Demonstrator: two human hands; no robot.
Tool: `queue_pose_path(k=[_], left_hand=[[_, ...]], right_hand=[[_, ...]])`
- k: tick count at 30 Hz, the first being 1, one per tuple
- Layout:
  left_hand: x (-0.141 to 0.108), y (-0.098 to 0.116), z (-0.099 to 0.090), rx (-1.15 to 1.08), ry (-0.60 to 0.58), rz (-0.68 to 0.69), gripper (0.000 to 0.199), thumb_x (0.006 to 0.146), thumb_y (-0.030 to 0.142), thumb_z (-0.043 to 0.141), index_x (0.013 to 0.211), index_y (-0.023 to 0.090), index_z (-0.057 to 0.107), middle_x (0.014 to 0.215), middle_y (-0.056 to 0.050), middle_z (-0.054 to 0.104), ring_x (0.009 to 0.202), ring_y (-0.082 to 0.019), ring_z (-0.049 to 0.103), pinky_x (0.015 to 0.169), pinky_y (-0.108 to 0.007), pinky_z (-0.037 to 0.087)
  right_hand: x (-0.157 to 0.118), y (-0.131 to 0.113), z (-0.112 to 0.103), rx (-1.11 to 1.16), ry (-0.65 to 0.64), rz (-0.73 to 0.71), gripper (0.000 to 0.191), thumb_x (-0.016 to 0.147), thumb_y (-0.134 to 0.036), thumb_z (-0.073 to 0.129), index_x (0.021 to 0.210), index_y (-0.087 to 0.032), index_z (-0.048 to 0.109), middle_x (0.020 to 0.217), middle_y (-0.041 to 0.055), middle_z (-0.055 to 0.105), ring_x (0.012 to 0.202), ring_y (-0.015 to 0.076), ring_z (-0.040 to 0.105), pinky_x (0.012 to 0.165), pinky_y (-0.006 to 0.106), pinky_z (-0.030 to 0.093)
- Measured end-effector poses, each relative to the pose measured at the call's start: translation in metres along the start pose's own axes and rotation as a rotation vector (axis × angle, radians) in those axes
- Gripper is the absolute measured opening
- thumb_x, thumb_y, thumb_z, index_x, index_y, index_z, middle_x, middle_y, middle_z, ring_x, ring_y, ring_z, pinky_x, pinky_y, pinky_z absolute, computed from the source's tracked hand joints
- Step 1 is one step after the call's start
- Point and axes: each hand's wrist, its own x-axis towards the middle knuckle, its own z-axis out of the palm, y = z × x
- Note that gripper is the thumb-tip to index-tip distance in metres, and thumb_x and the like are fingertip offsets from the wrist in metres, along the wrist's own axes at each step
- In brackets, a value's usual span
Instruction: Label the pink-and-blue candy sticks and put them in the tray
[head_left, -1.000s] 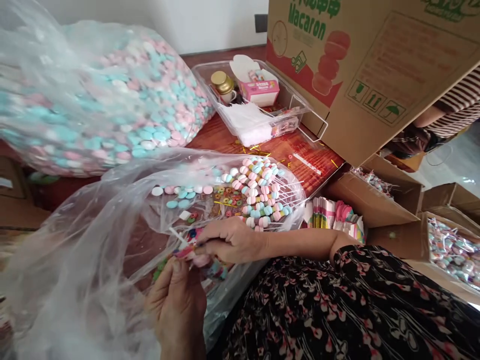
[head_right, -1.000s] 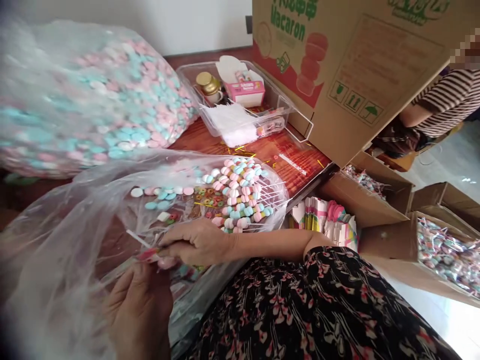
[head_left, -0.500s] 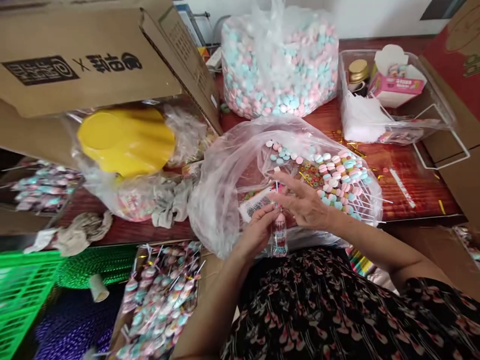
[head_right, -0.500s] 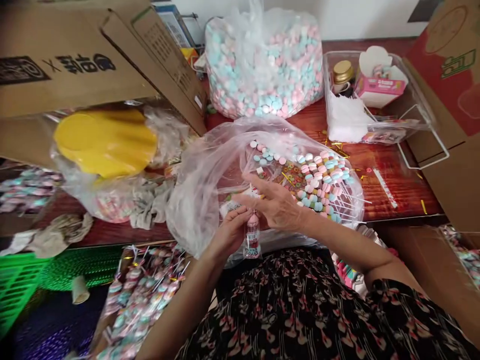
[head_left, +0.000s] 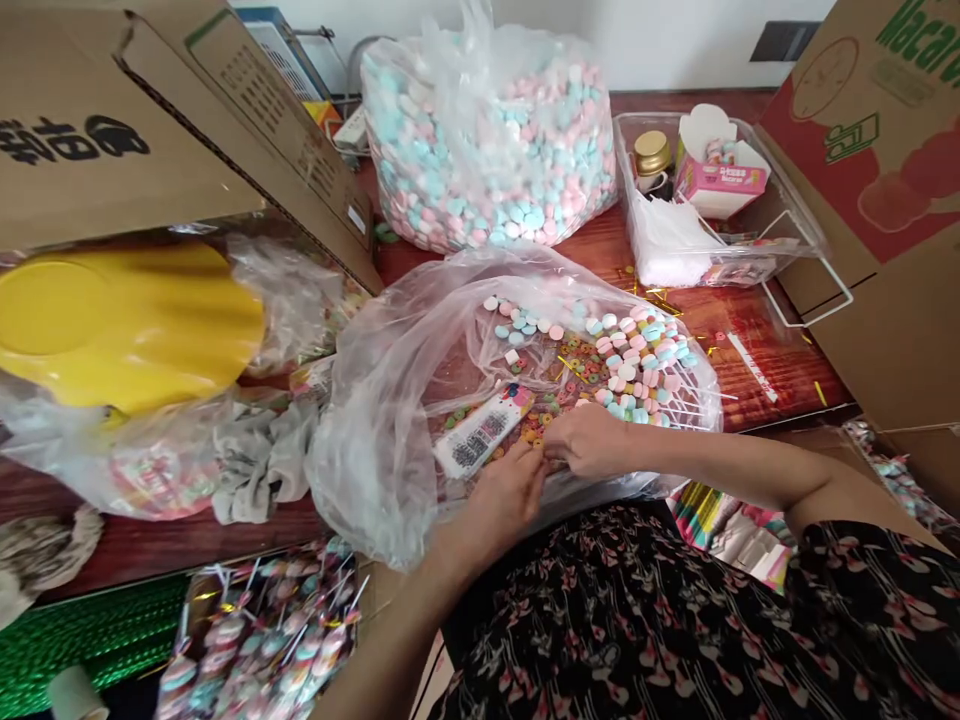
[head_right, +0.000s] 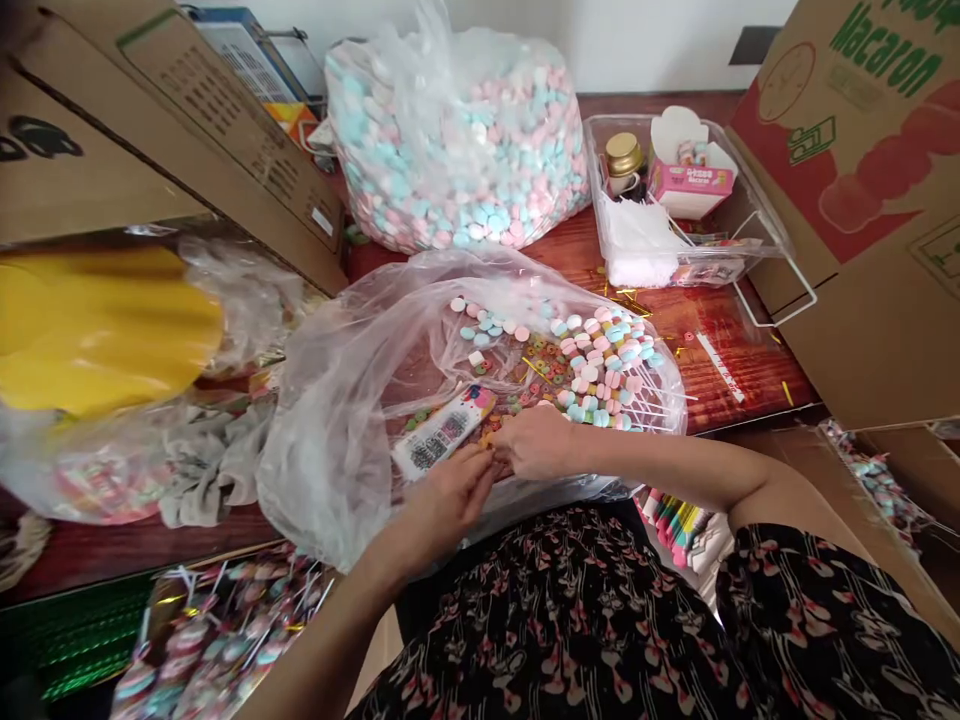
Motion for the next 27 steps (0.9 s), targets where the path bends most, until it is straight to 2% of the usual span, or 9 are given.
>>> queue_pose_path(k=[2,5,7,9,11,13,16,21,27], left_hand=[[0.005,-0.001,0.003,0.201,0.122,0.043,0.026,0.094,0.025,0.044,0.079,0.016,0.064,0.082,-0.008,0.061,0.075,-0.018,0.055,0.073,-0.031,0.045],[0.013,-0.011,0.004,0.166,0.221,0.014,0.031,0.093,0.027,0.044,0.068,0.017,0.059,0.07,-0.004,0.055,0.067,-0.015,0.051,0.067,-0.029,0.042],[0.017,-0.02,0.002,-0.046,0.276,-0.084,0.033,0.09,0.029,0.047,0.06,0.018,0.055,0.062,-0.001,0.051,0.061,-0.014,0.048,0.062,-0.027,0.04],[0.021,-0.026,0.001,-0.339,0.314,-0.234,0.032,0.085,0.032,0.053,0.057,0.018,0.054,0.057,0.001,0.049,0.055,-0.012,0.047,0.057,-0.025,0.039],[0.024,-0.027,-0.001,-0.623,0.353,-0.373,0.026,0.08,0.034,0.059,0.059,0.018,0.058,0.056,0.002,0.052,0.05,-0.011,0.047,0.052,-0.024,0.038],[0.026,-0.026,-0.002,-0.824,0.388,-0.455,0.023,0.075,0.035,0.065,0.062,0.017,0.061,0.057,0.002,0.054,0.047,-0.01,0.05,0.049,-0.023,0.039],[0.027,-0.023,-0.003,-0.965,0.42,-0.511,0.02,0.069,0.034,0.072,0.066,0.015,0.066,0.058,0.002,0.057,0.047,-0.01,0.055,0.047,-0.022,0.04],[0.026,-0.021,0.001,-1.053,0.4,-0.557,0.021,0.067,0.033,0.074,0.068,0.014,0.066,0.061,0.0,0.063,0.045,-0.009,0.056,0.047,-0.021,0.044],[0.021,-0.021,0.004,-1.105,0.383,-0.582,0.024,0.066,0.034,0.075,0.07,0.013,0.065,0.061,0.0,0.065,0.043,-0.01,0.056,0.044,-0.022,0.045]], right_hand=[[0.007,0.01,-0.007,0.153,-0.015,0.035,0.017,0.09,-0.022,0.057,0.08,-0.017,0.07,0.08,0.0028,0.071,0.073,0.0137,0.059,0.063,0.024,0.034],[0.015,0.038,-0.025,0.163,0.13,0.107,0.019,0.093,-0.02,0.054,0.094,-0.017,0.073,0.094,0.0038,0.073,0.087,0.0138,0.063,0.075,0.023,0.041],[0.019,0.058,-0.036,-0.029,0.221,0.238,0.023,0.095,-0.023,0.051,0.101,-0.018,0.073,0.108,0.0067,0.071,0.098,0.017,0.063,0.082,0.025,0.042],[0.024,0.074,-0.042,-0.174,0.2,0.349,0.026,0.094,-0.027,0.05,0.1,-0.017,0.073,0.109,0.0094,0.07,0.098,0.021,0.064,0.08,0.028,0.043],[0.031,0.081,-0.043,-0.217,0.155,0.384,0.026,0.092,-0.027,0.051,0.098,-0.016,0.074,0.105,0.0119,0.07,0.094,0.0237,0.065,0.075,0.03,0.044],[0.039,0.08,-0.041,-0.222,0.142,0.361,0.027,0.091,-0.026,0.051,0.105,-0.017,0.073,0.109,0.0124,0.07,0.095,0.0245,0.065,0.073,0.03,0.044],[0.053,0.073,-0.037,-0.223,0.102,0.249,0.033,0.09,-0.024,0.05,0.117,-0.019,0.068,0.117,0.0121,0.067,0.099,0.025,0.064,0.073,0.03,0.043],[0.075,0.074,-0.031,-0.13,-0.004,0.156,0.019,0.079,-0.012,0.056,0.089,-0.014,0.073,0.091,0.0127,0.072,0.088,0.0242,0.065,0.072,0.03,0.041],[0.069,0.089,-0.043,0.071,0.062,0.046,0.015,0.086,-0.013,0.05,0.084,-0.013,0.065,0.081,0.0031,0.069,0.074,0.0124,0.06,0.07,0.022,0.041]])
